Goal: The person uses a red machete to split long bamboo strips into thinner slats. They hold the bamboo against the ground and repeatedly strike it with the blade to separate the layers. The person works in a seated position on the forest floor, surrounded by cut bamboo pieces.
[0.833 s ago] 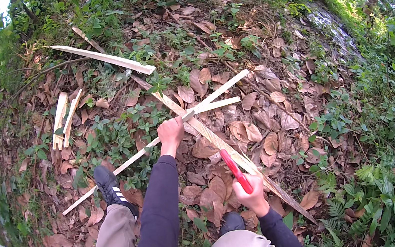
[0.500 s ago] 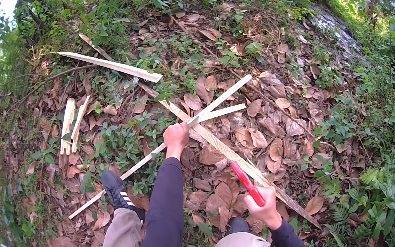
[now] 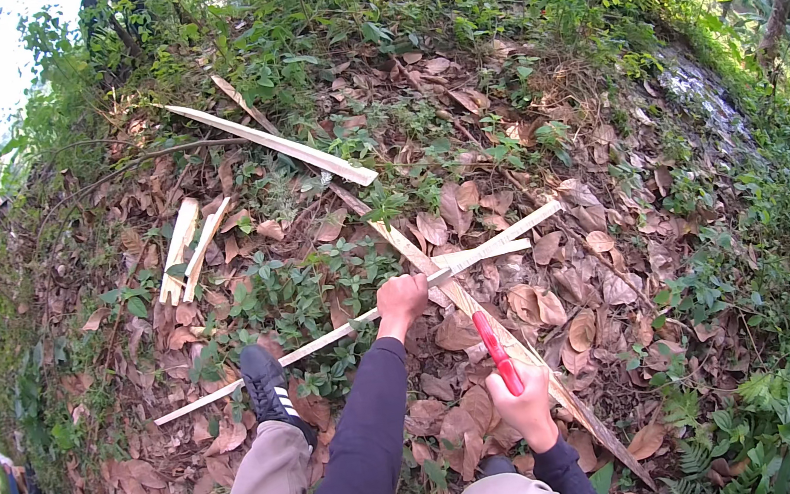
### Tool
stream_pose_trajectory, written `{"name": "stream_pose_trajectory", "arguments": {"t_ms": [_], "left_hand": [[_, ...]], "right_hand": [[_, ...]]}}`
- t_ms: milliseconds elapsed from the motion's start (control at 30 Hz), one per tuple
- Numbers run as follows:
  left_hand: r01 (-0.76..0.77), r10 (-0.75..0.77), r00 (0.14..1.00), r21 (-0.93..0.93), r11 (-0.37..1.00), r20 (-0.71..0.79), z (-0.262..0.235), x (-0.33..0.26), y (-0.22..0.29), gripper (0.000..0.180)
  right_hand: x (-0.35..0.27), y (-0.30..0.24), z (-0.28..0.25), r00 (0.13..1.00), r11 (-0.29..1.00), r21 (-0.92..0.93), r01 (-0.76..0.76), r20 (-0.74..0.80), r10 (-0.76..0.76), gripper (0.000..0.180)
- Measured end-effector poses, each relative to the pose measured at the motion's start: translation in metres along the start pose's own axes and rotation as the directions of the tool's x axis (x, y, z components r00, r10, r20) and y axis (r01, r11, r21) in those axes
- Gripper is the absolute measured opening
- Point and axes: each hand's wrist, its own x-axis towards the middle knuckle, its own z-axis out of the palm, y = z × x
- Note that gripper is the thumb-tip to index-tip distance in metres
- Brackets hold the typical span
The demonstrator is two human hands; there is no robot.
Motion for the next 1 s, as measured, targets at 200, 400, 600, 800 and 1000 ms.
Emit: {"name": "stream_pose_trajectory", "arguments": {"t_ms": [200, 400, 600, 800, 1000], "left_hand": [[-0.059, 0.059, 0.998, 0.049, 0.997, 0.006, 0.013, 0.004, -0.019, 0.052], [-0.098, 0.117, 0.978, 0.115, 0.989, -0.175, 0.008, -0.005, -0.004, 0.047], [0.014, 0.032, 0.955, 0.155, 0.988, -0.295, 0.016, -0.026, 0.016, 0.033], [0.121, -0.131, 0.982, -0.077, 0.990, -0.136, 0.002, -0.017, 0.014, 0.048], [0.008, -0.007, 1.000, 0.092, 0.996, -0.006, 0.006, -0.018, 0.006, 0.053]], "right_hand": [[-0.007, 0.065, -0.001, 0.992, 0.991, 0.094, 0.099, 0.065, -0.106, 0.026], [-0.009, 0.072, -0.005, 0.935, 0.977, 0.208, -0.041, 0.353, -0.036, 0.030], [-0.007, 0.075, -0.006, 0.855, 0.840, 0.382, -0.384, 0.491, 0.168, 0.034], [0.009, 0.082, -0.008, 0.839, 0.902, 0.153, -0.404, 0.453, 0.300, 0.041], [-0.010, 0.091, 0.004, 0.921, 0.947, 0.170, -0.274, 0.329, 0.207, 0.036]]}}
